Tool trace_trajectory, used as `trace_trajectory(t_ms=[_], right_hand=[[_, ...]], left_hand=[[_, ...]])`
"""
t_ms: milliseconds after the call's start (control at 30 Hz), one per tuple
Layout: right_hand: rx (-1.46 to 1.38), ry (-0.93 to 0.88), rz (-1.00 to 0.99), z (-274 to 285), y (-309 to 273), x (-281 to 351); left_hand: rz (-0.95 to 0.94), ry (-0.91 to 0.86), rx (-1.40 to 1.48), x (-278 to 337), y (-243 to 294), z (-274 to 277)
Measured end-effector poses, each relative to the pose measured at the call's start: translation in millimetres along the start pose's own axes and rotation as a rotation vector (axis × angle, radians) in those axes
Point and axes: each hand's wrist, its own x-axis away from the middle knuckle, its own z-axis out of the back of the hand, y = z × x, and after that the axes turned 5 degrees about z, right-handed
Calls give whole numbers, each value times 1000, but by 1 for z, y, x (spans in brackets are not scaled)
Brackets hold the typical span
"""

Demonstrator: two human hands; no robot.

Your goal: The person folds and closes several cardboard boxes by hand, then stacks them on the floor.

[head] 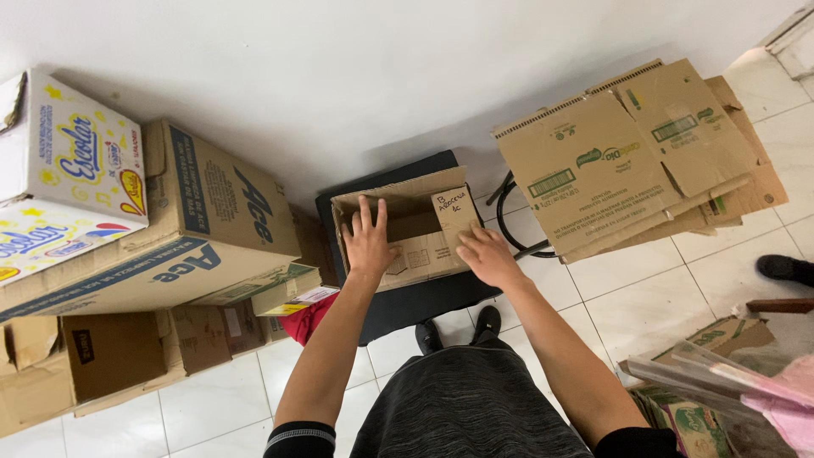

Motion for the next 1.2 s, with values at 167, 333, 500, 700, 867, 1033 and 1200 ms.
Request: trace_trajectory(t_ms=[167,333,500,700,867,1033,1200], right_hand=[[321,105,-33,-32,24,-39],[529,375,205,10,-5,-61],[591,52,288,36,-24,-101],[432,-255,328,13,-19,-114],[542,-386,387,21,-84,-89],[501,-464,336,-13,-106,-107],[286,-456,205,-52,-96,-138]], left_hand=[[131,231,86,25,-20,23],[485,94,454,56,-65,10],[445,-182,865,87,-74,35],[406,-164,956,93,-85,33],[317,-156,970,88,-91,28],[219,-177,1026,85,-100,-6],[-122,-365,1035,84,-125,-21]])
